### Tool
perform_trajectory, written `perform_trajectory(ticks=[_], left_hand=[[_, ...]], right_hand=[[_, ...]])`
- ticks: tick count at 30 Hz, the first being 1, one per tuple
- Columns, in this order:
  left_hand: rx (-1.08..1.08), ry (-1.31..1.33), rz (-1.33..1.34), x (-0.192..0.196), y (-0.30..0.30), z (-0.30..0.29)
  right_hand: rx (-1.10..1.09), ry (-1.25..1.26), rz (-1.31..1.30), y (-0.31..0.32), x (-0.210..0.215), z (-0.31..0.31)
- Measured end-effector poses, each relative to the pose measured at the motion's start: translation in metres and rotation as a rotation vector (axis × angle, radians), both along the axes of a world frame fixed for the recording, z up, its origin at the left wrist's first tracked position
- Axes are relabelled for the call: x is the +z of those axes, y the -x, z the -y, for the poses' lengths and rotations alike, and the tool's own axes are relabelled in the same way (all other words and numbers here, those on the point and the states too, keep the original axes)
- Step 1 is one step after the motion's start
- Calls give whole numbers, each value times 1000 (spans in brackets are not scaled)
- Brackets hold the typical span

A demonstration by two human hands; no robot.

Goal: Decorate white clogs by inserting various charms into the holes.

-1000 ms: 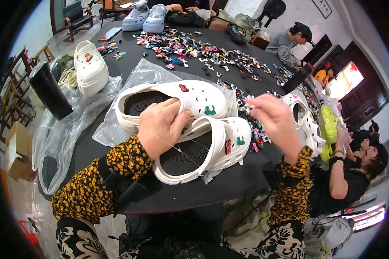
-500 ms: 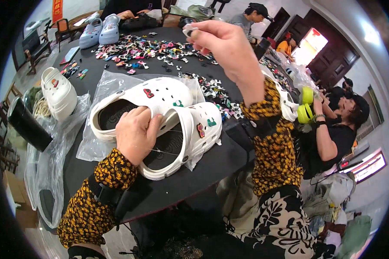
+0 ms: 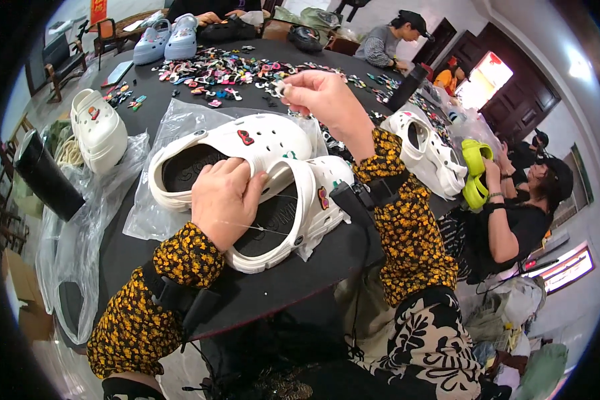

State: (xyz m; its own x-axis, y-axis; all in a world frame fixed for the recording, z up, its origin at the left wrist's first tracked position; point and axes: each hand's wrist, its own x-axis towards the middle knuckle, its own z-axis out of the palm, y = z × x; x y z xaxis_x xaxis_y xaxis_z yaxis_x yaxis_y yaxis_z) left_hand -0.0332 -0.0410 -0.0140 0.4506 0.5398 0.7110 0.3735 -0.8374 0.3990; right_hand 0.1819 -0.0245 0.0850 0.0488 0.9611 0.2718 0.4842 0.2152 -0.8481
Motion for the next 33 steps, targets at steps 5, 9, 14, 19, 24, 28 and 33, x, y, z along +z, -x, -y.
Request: perform_trajectory(ticks=[5,9,14,19,24,28,33], left_hand=[[-26,1,31,-2,1,-1],[-33,10,45,-3,1,-1],[-32,24,31,-3,1,-1],[-31,10,52,-5,0,-2],[-32,2,67,-7,-1,-3],[-33,8,65,-7,0,-2],[-33,-3,60,-7,1,-2]], right_hand=[[-29,-27,239,-7,-13,-2],[-41,65,272,-4,-20,1],[0,-8,373,3,-20,11],[44,-168,534,9,-23,19],[54,-243,638,10,-25,20],[76,-237,636,10,-27,21],[101,-227,617,10,-28,22]])
